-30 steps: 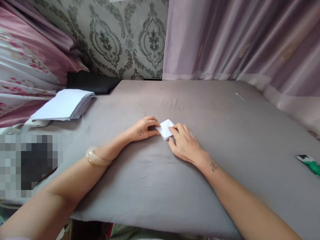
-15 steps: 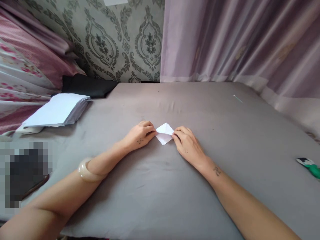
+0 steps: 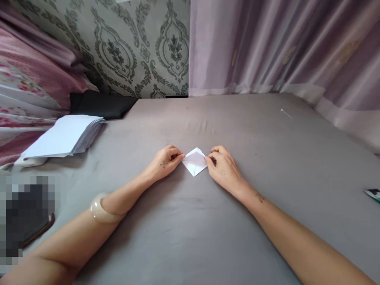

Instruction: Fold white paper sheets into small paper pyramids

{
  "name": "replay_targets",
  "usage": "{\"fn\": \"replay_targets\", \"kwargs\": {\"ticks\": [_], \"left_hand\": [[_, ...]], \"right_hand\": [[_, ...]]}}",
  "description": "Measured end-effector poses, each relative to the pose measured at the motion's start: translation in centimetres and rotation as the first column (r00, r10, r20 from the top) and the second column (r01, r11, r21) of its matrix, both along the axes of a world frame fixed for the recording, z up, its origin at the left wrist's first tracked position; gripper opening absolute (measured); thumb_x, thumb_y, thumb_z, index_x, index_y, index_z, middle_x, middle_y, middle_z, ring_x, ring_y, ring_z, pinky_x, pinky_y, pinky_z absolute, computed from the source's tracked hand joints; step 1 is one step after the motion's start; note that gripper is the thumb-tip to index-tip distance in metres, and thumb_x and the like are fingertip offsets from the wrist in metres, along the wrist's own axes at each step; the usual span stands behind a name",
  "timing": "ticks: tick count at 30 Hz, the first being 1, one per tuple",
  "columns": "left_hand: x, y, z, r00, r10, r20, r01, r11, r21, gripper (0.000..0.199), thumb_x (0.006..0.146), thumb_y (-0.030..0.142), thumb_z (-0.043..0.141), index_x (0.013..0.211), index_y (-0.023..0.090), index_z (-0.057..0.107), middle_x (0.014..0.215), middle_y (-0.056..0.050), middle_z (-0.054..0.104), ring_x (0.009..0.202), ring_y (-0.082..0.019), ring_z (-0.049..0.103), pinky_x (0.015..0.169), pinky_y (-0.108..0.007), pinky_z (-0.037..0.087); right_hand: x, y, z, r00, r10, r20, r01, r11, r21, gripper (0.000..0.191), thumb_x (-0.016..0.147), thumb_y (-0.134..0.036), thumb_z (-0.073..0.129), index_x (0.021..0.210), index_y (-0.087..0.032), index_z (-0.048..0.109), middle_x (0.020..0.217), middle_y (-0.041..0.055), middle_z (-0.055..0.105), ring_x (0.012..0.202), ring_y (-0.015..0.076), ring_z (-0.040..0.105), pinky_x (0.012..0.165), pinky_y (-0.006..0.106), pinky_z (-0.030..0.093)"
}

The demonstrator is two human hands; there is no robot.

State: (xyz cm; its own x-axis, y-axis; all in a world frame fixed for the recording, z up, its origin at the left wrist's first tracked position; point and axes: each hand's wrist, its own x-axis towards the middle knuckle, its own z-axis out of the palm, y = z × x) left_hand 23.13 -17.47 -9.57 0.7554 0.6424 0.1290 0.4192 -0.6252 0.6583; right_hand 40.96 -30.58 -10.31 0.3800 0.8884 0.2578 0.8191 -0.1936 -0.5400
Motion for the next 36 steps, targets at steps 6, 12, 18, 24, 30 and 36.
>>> {"fn": "replay_targets", "kwargs": {"ticks": [6, 12, 18, 24, 30, 36], "left_hand": [[0.1, 0.1, 0.1, 1.0, -0.006, 0.018, 0.007, 0.999, -0.053, 0.026, 0.088, 0.037, 0.056, 0.079, 0.017, 0.07, 0.083, -0.006, 0.063, 0.072, -0.015, 0.058, 0.07, -0.029, 0.049], [0.5, -0.3, 0.2, 0.995, 0.088, -0.036, -0.09, 0.994, -0.067, 0.017, 0.086, 0.028, 0.059, 0.077, 0.016, 0.068, 0.085, -0.006, 0.06, 0.073, -0.015, 0.057, 0.075, -0.032, 0.049], [0.7, -0.3, -0.4, 0.994, 0.11, 0.002, -0.11, 0.993, -0.037, 0.019, 0.085, 0.028, 0.06, 0.072, 0.015, 0.062, 0.088, -0.006, 0.057, 0.073, -0.014, 0.056, 0.074, -0.033, 0.051], [0.9, -0.1, -0.9, 0.993, 0.115, -0.022, -0.115, 0.993, -0.005, 0.019, 0.085, 0.028, 0.061, 0.07, 0.015, 0.059, 0.089, -0.006, 0.057, 0.074, -0.015, 0.055, 0.076, -0.034, 0.05], [0.7, 0.1, -1.6, 0.995, 0.092, -0.041, -0.09, 0.995, 0.044, 0.019, 0.087, 0.03, 0.059, 0.074, 0.016, 0.059, 0.093, -0.007, 0.057, 0.079, -0.016, 0.056, 0.078, -0.034, 0.05], [0.8, -0.1, -1.3, 0.993, 0.082, -0.09, -0.075, 0.993, 0.086, 0.02, 0.091, 0.031, 0.055, 0.078, 0.015, 0.058, 0.098, -0.009, 0.056, 0.088, -0.019, 0.057, 0.083, -0.037, 0.05]], "right_hand": [[0.0, 0.3, -0.7, 1.0, -0.027, 0.007, 0.027, 0.999, 0.027, 0.026, 0.085, -0.034, 0.051, 0.067, -0.02, 0.063, 0.101, 0.0104, 0.063, 0.083, 0.0213, 0.063, 0.075, 0.039, 0.052], [0.0, 0.3, -0.8, 0.998, -0.06, -0.013, 0.06, 0.998, 0.014, 0.024, 0.084, -0.033, 0.053, 0.066, -0.02, 0.06, 0.103, 0.0114, 0.062, 0.081, 0.0211, 0.062, 0.075, 0.04, 0.051], [0.0, 0.4, -1.0, 0.998, -0.063, -0.02, 0.063, 0.997, 0.033, 0.023, 0.084, -0.034, 0.053, 0.066, -0.02, 0.056, 0.101, 0.0113, 0.059, 0.085, 0.0226, 0.062, 0.076, 0.04, 0.051], [-0.1, 0.5, -1.0, 0.997, -0.079, 0.01, 0.079, 0.996, 0.032, 0.023, 0.084, -0.034, 0.053, 0.065, -0.021, 0.055, 0.099, 0.0106, 0.059, 0.086, 0.0229, 0.062, 0.08, 0.041, 0.05], [-0.2, 0.6, -1.2, 0.995, -0.096, 0.016, 0.096, 0.995, 0.015, 0.022, 0.082, -0.033, 0.055, 0.064, -0.02, 0.054, 0.099, 0.0098, 0.058, 0.086, 0.0219, 0.061, 0.082, 0.039, 0.048], [-0.2, 0.7, -1.1, 0.995, -0.103, 0.018, 0.103, 0.995, -0.015, 0.02, 0.082, -0.031, 0.055, 0.065, -0.02, 0.054, 0.1, 0.0103, 0.058, 0.087, 0.0223, 0.059, 0.082, 0.039, 0.047]]}}
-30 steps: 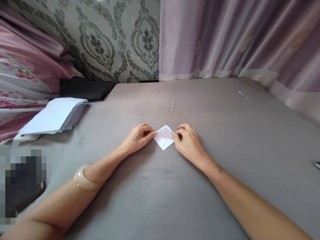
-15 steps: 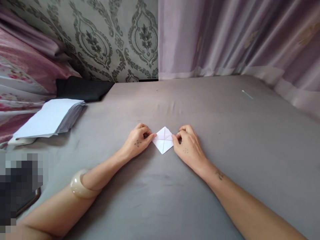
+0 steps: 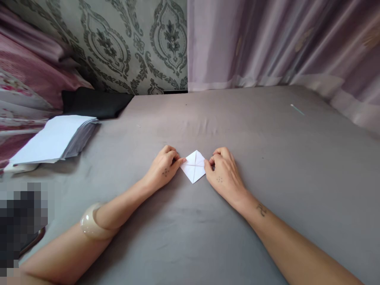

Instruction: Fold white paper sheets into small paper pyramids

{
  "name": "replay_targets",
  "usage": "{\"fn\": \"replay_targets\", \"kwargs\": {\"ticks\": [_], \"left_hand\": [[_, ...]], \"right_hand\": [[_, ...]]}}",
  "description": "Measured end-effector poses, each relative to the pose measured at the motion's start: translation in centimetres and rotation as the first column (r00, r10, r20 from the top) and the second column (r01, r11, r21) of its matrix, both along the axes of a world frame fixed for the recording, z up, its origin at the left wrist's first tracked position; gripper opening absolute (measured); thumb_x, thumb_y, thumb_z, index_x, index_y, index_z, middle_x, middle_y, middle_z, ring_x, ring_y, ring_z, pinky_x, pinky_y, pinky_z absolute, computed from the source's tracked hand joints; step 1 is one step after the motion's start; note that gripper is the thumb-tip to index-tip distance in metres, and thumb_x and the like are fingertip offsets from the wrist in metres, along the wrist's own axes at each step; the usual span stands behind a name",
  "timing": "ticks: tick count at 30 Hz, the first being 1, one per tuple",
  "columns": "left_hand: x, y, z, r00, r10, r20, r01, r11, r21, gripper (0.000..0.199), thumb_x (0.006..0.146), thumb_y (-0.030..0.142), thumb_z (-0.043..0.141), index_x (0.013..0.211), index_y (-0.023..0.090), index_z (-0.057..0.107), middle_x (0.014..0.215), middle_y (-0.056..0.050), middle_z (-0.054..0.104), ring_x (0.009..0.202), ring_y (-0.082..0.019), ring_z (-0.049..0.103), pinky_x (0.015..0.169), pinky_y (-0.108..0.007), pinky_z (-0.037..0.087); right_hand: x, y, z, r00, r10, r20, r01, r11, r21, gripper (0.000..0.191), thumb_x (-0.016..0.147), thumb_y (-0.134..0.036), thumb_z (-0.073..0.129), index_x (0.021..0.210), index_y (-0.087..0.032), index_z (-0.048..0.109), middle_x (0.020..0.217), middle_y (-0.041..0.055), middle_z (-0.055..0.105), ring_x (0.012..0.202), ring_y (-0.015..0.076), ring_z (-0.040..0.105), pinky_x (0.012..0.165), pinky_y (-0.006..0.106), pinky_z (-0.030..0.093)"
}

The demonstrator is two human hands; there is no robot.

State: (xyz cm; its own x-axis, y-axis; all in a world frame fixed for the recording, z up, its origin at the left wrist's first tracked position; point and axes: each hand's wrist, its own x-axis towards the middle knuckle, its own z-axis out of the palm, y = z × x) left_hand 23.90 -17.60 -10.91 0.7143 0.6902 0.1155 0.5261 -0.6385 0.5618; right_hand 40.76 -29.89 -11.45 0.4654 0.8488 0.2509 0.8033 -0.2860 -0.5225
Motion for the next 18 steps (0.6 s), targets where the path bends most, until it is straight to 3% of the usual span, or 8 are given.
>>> {"fn": "replay_targets", "kwargs": {"ticks": [11, 18], "left_hand": [[0.1, -0.2, 0.4, 0.995, -0.034, -0.098, 0.039, 0.998, 0.05, 0.026, 0.095, 0.033, 0.046, 0.087, 0.012, 0.059, 0.103, -0.013, 0.055, 0.092, -0.022, 0.056, 0.085, -0.04, 0.05], [-0.3, 1.0, 1.5, 0.999, -0.035, 0.02, 0.039, 0.969, -0.243, 0.036, 0.095, 0.028, 0.039, 0.075, 0.014, 0.066, 0.095, -0.01, 0.058, 0.095, -0.02, 0.057, 0.091, -0.035, 0.046]], "right_hand": [[0.1, 0.0, 0.1, 1.0, 0.023, 0.003, -0.023, 0.999, -0.024, 0.023, 0.084, -0.031, 0.052, 0.064, -0.02, 0.053, 0.102, 0.012, 0.056, 0.093, 0.0253, 0.058, 0.086, 0.042, 0.047], [0.1, 0.0, 0.1, 1.0, 0.019, 0.006, -0.019, 0.999, -0.035, 0.022, 0.082, -0.032, 0.053, 0.064, -0.02, 0.054, 0.103, 0.0122, 0.057, 0.092, 0.0256, 0.058, 0.084, 0.042, 0.048]]}}
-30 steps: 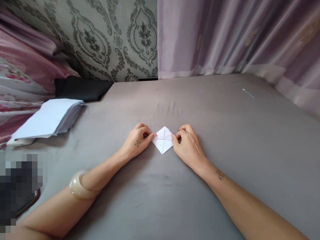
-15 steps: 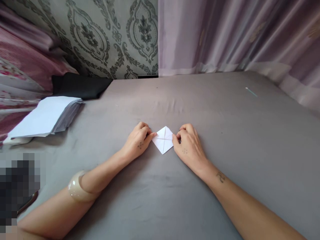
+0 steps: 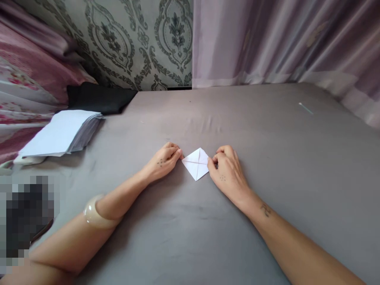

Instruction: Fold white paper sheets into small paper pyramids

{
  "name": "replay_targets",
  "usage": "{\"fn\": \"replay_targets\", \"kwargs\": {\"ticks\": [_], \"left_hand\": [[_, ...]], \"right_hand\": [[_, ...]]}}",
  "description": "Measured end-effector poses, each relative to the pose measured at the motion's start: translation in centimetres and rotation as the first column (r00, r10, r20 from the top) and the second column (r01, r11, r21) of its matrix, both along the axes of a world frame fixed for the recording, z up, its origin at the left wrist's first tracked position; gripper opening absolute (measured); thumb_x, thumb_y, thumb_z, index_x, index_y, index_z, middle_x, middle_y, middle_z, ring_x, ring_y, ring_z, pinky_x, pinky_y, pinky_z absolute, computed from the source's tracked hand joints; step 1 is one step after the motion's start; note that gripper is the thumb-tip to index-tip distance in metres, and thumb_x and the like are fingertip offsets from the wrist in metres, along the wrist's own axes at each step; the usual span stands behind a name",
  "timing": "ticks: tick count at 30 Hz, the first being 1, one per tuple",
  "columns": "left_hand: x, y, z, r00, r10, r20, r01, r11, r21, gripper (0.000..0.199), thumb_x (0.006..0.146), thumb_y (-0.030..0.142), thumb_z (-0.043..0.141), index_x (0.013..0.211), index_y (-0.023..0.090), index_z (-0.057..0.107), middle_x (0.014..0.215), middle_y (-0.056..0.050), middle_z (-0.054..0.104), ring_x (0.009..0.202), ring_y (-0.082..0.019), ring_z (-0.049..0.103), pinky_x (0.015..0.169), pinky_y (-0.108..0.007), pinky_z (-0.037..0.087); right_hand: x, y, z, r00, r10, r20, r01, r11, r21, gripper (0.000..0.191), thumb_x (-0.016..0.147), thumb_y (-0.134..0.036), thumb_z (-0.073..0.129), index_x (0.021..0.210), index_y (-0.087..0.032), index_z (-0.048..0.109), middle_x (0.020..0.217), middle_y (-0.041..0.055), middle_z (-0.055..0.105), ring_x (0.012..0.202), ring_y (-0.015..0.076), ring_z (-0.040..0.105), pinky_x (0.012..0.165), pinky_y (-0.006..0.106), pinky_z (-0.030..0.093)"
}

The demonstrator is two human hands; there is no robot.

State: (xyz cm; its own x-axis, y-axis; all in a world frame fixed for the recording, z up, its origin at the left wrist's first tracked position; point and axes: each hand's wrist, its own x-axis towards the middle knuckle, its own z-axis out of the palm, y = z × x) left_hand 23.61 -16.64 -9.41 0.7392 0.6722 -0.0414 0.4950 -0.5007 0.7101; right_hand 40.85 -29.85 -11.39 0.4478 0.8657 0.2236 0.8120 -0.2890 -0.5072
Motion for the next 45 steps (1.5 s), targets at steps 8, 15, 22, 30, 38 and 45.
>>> {"fn": "replay_targets", "kwargs": {"ticks": [8, 15, 22, 30, 38, 45], "left_hand": [[-0.2, 0.5, 0.8, 0.999, -0.03, 0.024, 0.032, 0.996, -0.082, 0.025, 0.085, 0.024, 0.052, 0.063, 0.015, 0.06, 0.092, -0.007, 0.061, 0.087, -0.017, 0.057, 0.084, -0.032, 0.046], [-0.1, -0.3, -0.1, 0.999, 0.051, 0.018, -0.051, 0.999, 0.008, 0.015, 0.081, 0.026, 0.062, 0.072, 0.015, 0.061, 0.095, -0.008, 0.057, 0.083, -0.016, 0.055, 0.081, -0.033, 0.049], [-0.2, -0.6, -1.0, 0.928, -0.371, -0.001, 0.335, 0.836, 0.435, 0.043, 0.089, 0.005, 0.034, 0.124, 0.021, 0.055, 0.12, -0.01, 0.053, 0.104, -0.02, 0.048, 0.094, -0.037, 0.044], [-0.1, -0.9, -0.8, 0.866, -0.491, -0.095, 0.47, 0.736, 0.488, 0.054, 0.087, 0.0, 0.027, 0.128, 0.022, 0.057, 0.121, -0.01, 0.055, 0.103, -0.019, 0.049, 0.094, -0.034, 0.045], [-0.2, -0.9, -1.0, 0.858, -0.502, -0.104, 0.476, 0.705, 0.526, 0.054, 0.089, -0.001, 0.027, 0.129, 0.02, 0.056, 0.121, -0.01, 0.056, 0.102, -0.019, 0.049, 0.093, -0.033, 0.045], [-0.1, -0.7, -1.2, 0.855, -0.502, -0.131, 0.486, 0.687, 0.541, 0.053, 0.09, 0.002, 0.026, 0.129, 0.022, 0.057, 0.122, -0.01, 0.056, 0.103, -0.019, 0.05, 0.094, -0.035, 0.046]], "right_hand": [[0.2, 0.0, -0.4, 1.0, 0.009, 0.021, -0.009, 1.0, 0.024, 0.022, 0.081, -0.034, 0.053, 0.065, -0.02, 0.055, 0.102, 0.0119, 0.057, 0.089, 0.0241, 0.058, 0.083, 0.041, 0.047], [0.2, 0.2, 0.2, 0.998, -0.024, -0.052, 0.022, 0.999, -0.028, 0.023, 0.079, -0.036, 0.055, 0.064, -0.019, 0.059, 0.104, 0.0107, 0.058, 0.08, 0.0196, 0.057, 0.08, 0.039, 0.047], [2.1, 0.4, 2.0, 0.968, 0.02, -0.249, -0.054, 0.99, -0.132, 0.025, 0.075, -0.037, 0.059, 0.056, -0.021, 0.065, 0.106, 0.0073, 0.061, 0.07, 0.0145, 0.058, 0.071, 0.035, 0.048], [2.9, -2.3, 2.2, 0.942, 0.218, -0.257, -0.21, 0.976, 0.056, 0.023, 0.079, -0.018, 0.049, 0.088, -0.022, 0.069, 0.109, 0.0052, 0.065, 0.083, 0.0156, 0.062, 0.074, 0.03, 0.05], [2.2, -3.5, 2.5, 0.91, 0.397, 0.122, -0.393, 0.918, -0.058, 0.049, 0.08, -0.008, 0.041, 0.116, -0.028, 0.068, 0.116, 0.0049, 0.062, 0.095, 0.0179, 0.062, 0.082, 0.032, 0.05], [2.2, -3.7, 2.2, 0.846, 0.457, 0.274, -0.437, 0.889, -0.134, 0.049, 0.082, -0.006, 0.039, 0.119, -0.023, 0.066, 0.115, 0.0089, 0.062, 0.101, 0.0222, 0.06, 0.083, 0.037, 0.052]]}}
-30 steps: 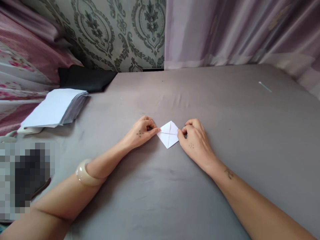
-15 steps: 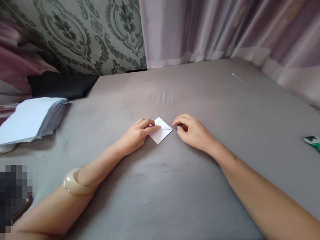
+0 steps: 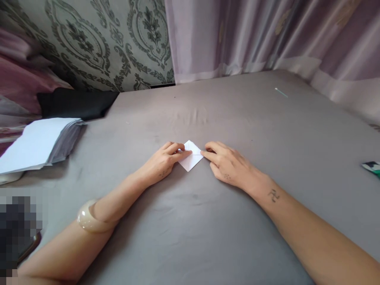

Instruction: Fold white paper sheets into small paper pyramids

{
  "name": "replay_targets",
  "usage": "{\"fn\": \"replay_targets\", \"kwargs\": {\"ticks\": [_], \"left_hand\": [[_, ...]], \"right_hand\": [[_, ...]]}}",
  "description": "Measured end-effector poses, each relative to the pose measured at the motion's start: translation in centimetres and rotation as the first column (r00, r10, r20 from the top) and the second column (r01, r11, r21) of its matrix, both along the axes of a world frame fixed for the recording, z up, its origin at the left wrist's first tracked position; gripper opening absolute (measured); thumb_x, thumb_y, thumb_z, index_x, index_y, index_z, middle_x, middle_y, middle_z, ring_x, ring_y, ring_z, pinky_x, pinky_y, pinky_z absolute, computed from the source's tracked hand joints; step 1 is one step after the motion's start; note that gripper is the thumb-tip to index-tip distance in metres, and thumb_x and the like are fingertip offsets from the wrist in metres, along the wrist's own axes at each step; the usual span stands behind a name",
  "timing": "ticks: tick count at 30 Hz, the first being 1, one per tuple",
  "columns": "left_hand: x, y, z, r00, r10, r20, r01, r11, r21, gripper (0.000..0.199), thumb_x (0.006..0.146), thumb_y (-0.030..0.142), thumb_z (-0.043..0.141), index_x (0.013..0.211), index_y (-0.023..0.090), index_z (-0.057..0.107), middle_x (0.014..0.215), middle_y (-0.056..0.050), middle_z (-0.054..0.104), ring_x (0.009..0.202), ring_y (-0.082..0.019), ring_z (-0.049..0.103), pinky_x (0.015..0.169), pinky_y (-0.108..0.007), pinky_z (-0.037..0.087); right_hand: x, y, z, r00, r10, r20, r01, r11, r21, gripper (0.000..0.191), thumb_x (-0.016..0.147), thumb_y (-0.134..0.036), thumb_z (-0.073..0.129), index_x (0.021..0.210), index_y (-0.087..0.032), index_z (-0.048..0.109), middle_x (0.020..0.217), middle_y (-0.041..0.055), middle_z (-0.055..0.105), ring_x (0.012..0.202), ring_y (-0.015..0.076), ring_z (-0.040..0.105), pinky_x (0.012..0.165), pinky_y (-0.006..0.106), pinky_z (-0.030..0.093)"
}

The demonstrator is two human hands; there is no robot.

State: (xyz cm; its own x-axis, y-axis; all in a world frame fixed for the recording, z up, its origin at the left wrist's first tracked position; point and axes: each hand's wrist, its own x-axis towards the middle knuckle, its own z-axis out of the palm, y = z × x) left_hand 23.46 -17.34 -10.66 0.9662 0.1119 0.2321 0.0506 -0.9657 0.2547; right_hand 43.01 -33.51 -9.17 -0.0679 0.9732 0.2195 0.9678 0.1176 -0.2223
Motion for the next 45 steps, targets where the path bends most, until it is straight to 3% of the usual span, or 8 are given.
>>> {"fn": "replay_targets", "kwargs": {"ticks": [9, 13, 16, 20, 23, 26, 29, 45], "left_hand": [[0.0, 0.0, 0.2, 1.0, -0.001, -0.028, 0.001, 1.0, 0.014, 0.05, 0.091, 0.003, 0.029, 0.129, 0.02, 0.057, 0.129, -0.011, 0.054, 0.105, -0.02, 0.05, 0.094, -0.036, 0.045], [0.1, -0.1, 0.3, 0.999, -0.03, -0.02, 0.03, 0.999, 0.03, 0.046, 0.093, 0.006, 0.029, 0.129, 0.017, 0.057, 0.129, -0.012, 0.056, 0.103, -0.02, 0.05, 0.093, -0.036, 0.045], [0.1, -0.2, 0.5, 0.999, -0.042, -0.015, 0.043, 0.999, 0.03, 0.044, 0.093, 0.008, 0.032, 0.129, 0.017, 0.057, 0.126, -0.013, 0.057, 0.102, -0.021, 0.052, 0.093, -0.036, 0.045], [0.2, -0.2, 0.2, 0.999, -0.004, 0.039, 0.007, 0.996, -0.085, 0.047, 0.089, 0.005, 0.036, 0.123, 0.022, 0.062, 0.122, -0.01, 0.06, 0.103, -0.019, 0.054, 0.095, -0.035, 0.046], [0.2, 0.5, 0.0, 0.967, 0.236, 0.095, -0.189, 0.915, -0.356, 0.045, 0.081, 0.001, 0.036, 0.103, 0.02, 0.071, 0.111, -0.007, 0.064, 0.097, -0.016, 0.059, 0.09, -0.03, 0.048], [-0.2, 1.5, 0.2, 0.801, 0.597, 0.049, -0.472, 0.679, -0.562, 0.038, 0.075, 0.003, 0.038, 0.087, 0.015, 0.072, 0.094, -0.007, 0.065, 0.086, -0.016, 0.061, 0.086, -0.031, 0.05], [-0.6, 2.1, 0.4, 0.683, 0.731, -0.011, -0.572, 0.524, -0.631, 0.035, 0.072, 0.005, 0.04, 0.084, 0.014, 0.072, 0.086, -0.006, 0.064, 0.08, -0.016, 0.059, 0.082, -0.032, 0.05], [-0.5, 2.0, 0.5, 0.682, 0.731, -0.017, -0.6, 0.546, -0.584, 0.031, 0.075, 0.006, 0.044, 0.082, 0.013, 0.073, 0.09, -0.007, 0.063, 0.078, -0.015, 0.058, 0.083, -0.032, 0.049]], "right_hand": [[-1.4, 0.0, 0.4, 0.99, -0.021, 0.142, 0.028, 0.999, -0.044, 0.042, 0.084, -0.004, 0.035, 0.11, -0.016, 0.066, 0.109, 0.0125, 0.064, 0.091, 0.0243, 0.058, 0.076, 0.039, 0.048], [-2.0, 0.8, 0.9, 0.993, -0.075, -0.091, 0.075, 0.997, -0.002, 0.038, 0.084, -0.006, 0.038, 0.104, -0.017, 0.068, 0.108, 0.0097, 0.065, 0.093, 0.0218, 0.06, 0.082, 0.037, 0.048], [-2.7, 2.5, 1.0, 0.938, -0.115, -0.328, 0.134, 0.99, 0.035, 0.039, 0.084, -0.006, 0.038, 0.107, -0.019, 0.067, 0.108, 0.0066, 0.066, 0.093, 0.0169, 0.062, 0.084, 0.031, 0.048], [-3.4, 4.8, 0.4, 0.895, -0.208, -0.394, 0.213, 0.977, -0.033, 0.035, 0.083, -0.008, 0.04, 0.1, -0.019, 0.069, 0.101, 0.0064, 0.069, 0.093, 0.0172, 0.063, 0.085, 0.032, 0.048], [-3.8, 5.0, -0.3, 0.907, -0.223, -0.358, 0.227, 0.973, -0.031, 0.034, 0.083, -0.01, 0.041, 0.099, -0.02, 0.069, 0.102, 0.0063, 0.067, 0.091, 0.0171, 0.063, 0.083, 0.031, 0.048], [-4.5, 4.2, -0.6, 0.949, -0.182, -0.256, 0.197, 0.98, 0.034, 0.038, 0.085, -0.012, 0.041, 0.111, -0.022, 0.067, 0.107, 0.0075, 0.063, 0.091, 0.0184, 0.061, 0.082, 0.032, 0.048], [-5.5, 3.3, -0.4, 0.986, -0.12, -0.112, 0.127, 0.99, 0.054, 0.041, 0.086, -0.014, 0.042, 0.118, -0.022, 0.065, 0.109, 0.0104, 0.058, 0.097, 0.0223, 0.057, 0.087, 0.036, 0.047], [-7.7, 3.4, 0.6, 0.965, -0.085, 0.249, 0.09, 0.996, -0.008, 0.044, 0.093, -0.027, 0.038, 0.133, -0.024, 0.057, 0.101, 0.0155, 0.053, 0.09, 0.0271, 0.051, 0.072, 0.037, 0.046]]}}
